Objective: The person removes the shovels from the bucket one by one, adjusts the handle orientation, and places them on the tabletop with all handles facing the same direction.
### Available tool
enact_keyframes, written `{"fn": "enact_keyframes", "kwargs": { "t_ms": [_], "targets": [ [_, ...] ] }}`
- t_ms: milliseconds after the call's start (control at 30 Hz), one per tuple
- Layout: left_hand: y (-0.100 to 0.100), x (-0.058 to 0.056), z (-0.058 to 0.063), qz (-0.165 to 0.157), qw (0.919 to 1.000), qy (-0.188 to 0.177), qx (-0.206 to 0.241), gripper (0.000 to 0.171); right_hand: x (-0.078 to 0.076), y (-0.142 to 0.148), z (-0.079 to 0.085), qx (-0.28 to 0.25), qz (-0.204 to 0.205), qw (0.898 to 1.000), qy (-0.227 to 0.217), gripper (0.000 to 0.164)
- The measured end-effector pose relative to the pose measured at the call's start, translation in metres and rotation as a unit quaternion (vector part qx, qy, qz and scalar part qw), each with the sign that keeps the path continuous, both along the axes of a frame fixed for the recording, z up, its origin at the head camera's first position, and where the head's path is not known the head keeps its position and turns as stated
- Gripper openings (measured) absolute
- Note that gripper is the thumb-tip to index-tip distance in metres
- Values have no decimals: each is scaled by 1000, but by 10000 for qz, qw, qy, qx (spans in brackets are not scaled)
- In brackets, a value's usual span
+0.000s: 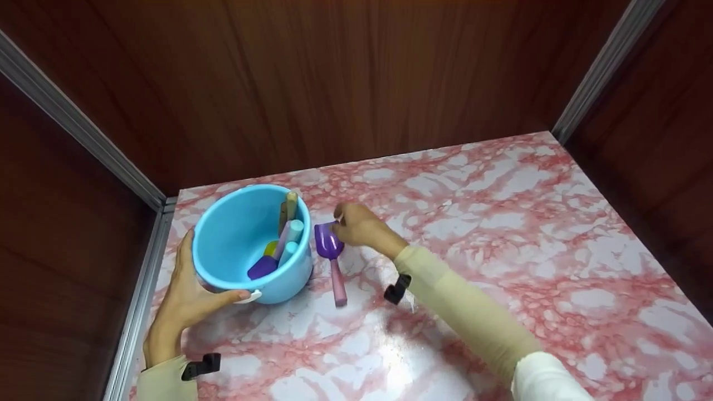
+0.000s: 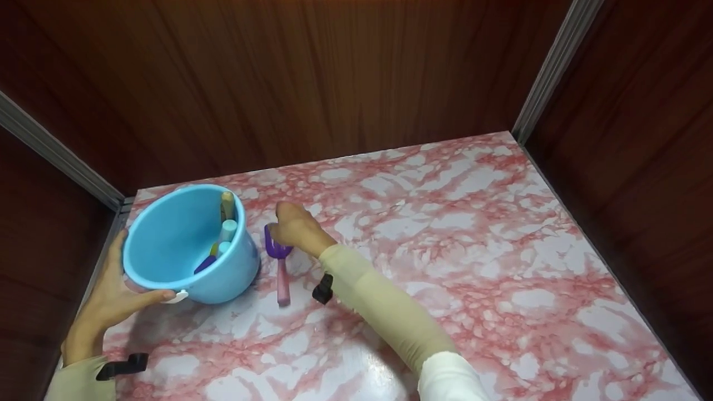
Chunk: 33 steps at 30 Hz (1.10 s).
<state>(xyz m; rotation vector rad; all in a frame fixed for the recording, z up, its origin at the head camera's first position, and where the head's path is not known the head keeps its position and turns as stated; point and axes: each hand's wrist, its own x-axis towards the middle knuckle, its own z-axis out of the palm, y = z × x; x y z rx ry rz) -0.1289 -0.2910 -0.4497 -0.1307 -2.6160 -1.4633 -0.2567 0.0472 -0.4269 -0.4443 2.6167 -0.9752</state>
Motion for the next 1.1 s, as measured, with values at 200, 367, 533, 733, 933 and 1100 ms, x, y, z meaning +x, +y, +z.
{"fn": "enact_keyframes", "kwargs": {
  "t_ms": [200,367,533,733,933,1100],
  "targets": [
    [-1,1,3,-37,10000,-61,8,143,-7,-18,37,-9,-166,9985,519,37],
    [-4,3,5,25,10000,-72,14,142,-3,-45,61,266,-16,9846,1727,39],
    [-6,5,5,41,9998,-166,-48,142,6,-70,67,671,884,9387,3263,37],
    [-7,6,1,12,9995,-262,-149,146,19,-97,58,1733,2552,8787,3642,47],
    [-4,6,0,15,9992,-354,-168,147,21,-111,47,2685,2987,8477,3466,52],
    [-2,2,0,-49,9995,-299,-121,147,21,-116,43,3163,2961,8359,3370,30]
  ]
}}
